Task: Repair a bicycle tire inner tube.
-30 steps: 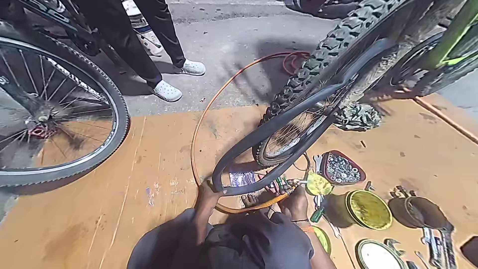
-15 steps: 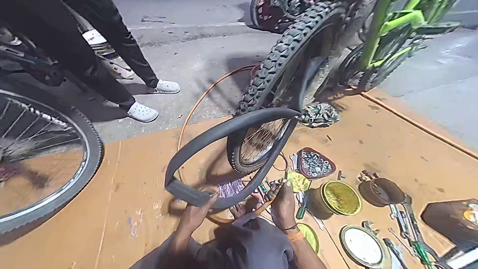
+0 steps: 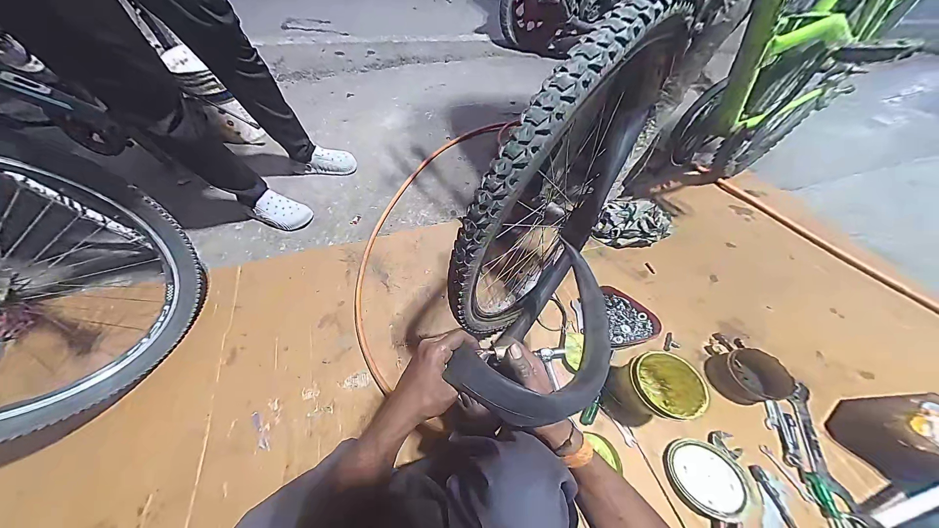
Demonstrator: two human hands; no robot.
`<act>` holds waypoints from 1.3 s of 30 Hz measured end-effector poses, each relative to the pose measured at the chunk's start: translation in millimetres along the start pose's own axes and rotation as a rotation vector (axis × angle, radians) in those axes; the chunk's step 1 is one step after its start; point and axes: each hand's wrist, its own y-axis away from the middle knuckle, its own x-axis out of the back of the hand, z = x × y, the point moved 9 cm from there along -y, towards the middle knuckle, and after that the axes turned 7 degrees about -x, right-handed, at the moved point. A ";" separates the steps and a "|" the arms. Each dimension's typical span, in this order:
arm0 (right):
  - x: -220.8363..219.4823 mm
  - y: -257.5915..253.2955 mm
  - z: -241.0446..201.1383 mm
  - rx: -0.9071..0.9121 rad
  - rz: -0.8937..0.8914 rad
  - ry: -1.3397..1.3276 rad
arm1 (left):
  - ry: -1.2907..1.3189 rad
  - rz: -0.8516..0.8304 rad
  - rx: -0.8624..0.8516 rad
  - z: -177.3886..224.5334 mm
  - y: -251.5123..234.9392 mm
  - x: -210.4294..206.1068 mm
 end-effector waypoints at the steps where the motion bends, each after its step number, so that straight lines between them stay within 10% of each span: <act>1: 0.1 0.5 -1.0 -0.003 -0.008 -0.018 | -0.010 -0.001 -0.007 1.6 -0.9 -0.6; 39: -4.7 4.6 -6.2 -0.009 -0.051 -0.113 | -0.227 0.086 -0.075 7.1 4.0 0.1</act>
